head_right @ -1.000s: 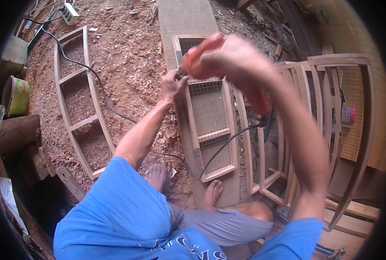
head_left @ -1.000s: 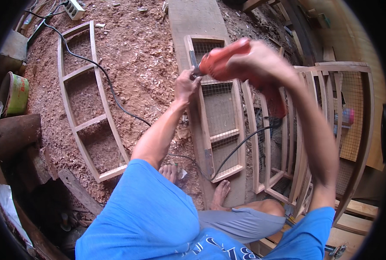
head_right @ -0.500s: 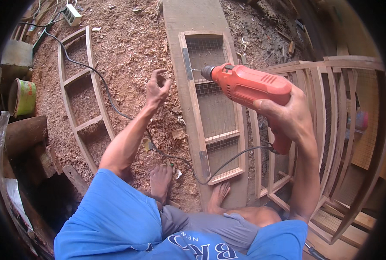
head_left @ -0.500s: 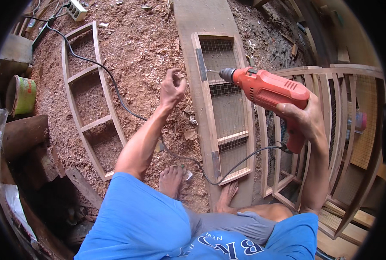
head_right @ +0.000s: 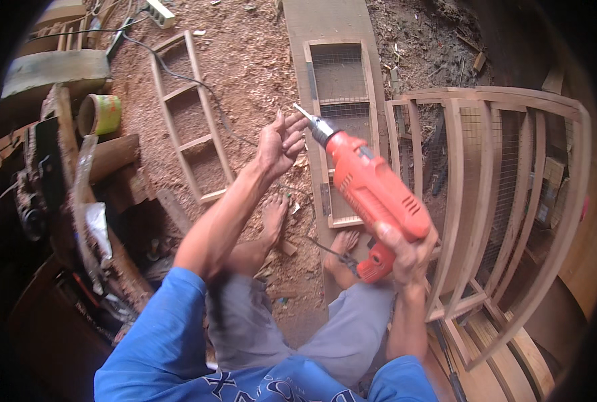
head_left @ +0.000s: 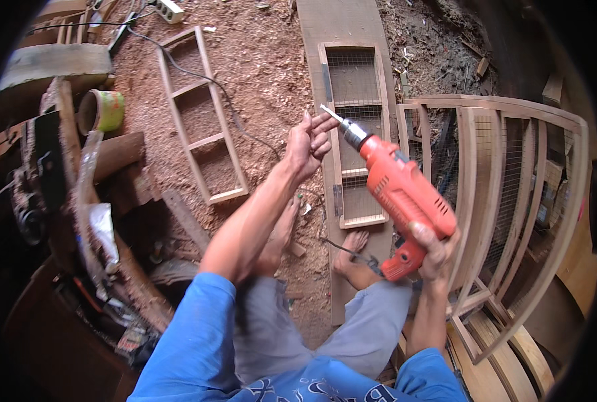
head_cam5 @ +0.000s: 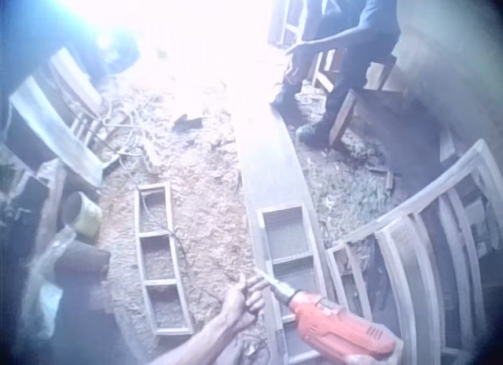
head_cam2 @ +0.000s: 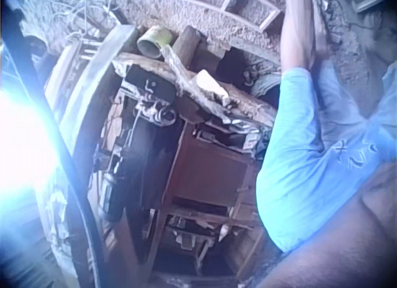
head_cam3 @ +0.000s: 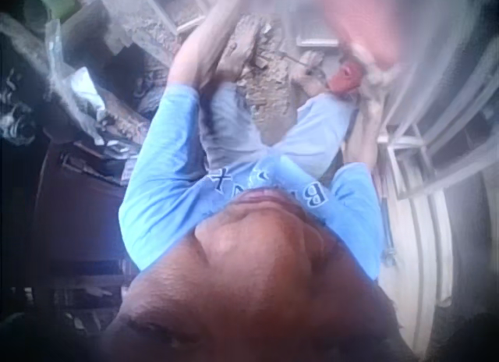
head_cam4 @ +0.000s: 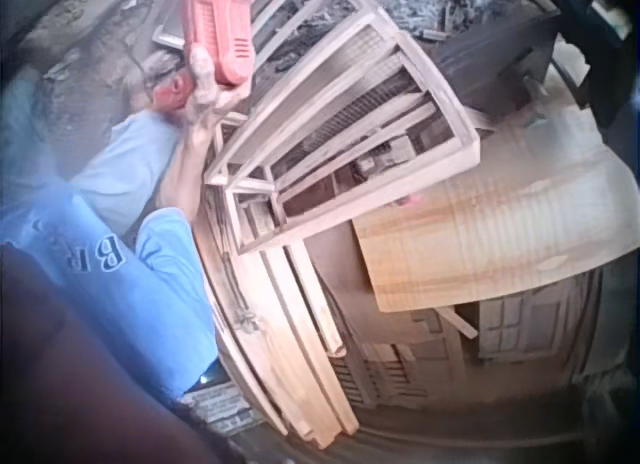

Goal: The person sits on the floor and uses a corded drill to attach wire mesh to wooden frames. They handle screws and align the mesh before drilling, then stack the completed frames.

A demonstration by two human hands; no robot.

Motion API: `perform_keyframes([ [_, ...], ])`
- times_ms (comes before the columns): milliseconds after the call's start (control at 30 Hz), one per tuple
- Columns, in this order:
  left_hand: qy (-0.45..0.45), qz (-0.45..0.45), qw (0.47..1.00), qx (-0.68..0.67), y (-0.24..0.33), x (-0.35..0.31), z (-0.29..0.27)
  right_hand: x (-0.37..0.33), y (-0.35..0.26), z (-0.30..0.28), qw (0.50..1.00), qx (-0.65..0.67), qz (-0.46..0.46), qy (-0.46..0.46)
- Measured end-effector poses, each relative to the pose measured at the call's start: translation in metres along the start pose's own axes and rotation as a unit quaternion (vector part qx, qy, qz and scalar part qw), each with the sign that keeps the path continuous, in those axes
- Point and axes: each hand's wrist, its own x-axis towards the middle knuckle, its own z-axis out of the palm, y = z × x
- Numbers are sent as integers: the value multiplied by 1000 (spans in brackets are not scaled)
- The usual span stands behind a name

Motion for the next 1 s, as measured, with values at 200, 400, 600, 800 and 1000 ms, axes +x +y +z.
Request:
perform_keyframes([
  [200,74,-32,990,-112,24,-131,61,-105,-66,4,994,80,79,12],
  [400,99,-42,987,-121,42,-199,87,-172,-122,18,984,127,108,60],
  [600,99,-75,986,-112,60,-211,94,-203,-143,45,980,143,114,83],
  [800,107,-62,990,-63,77,-214,96,-212,-145,68,978,159,96,98],
  [1000,103,-12,993,-56,81,-205,96,-207,-153,79,975,164,106,105],
])
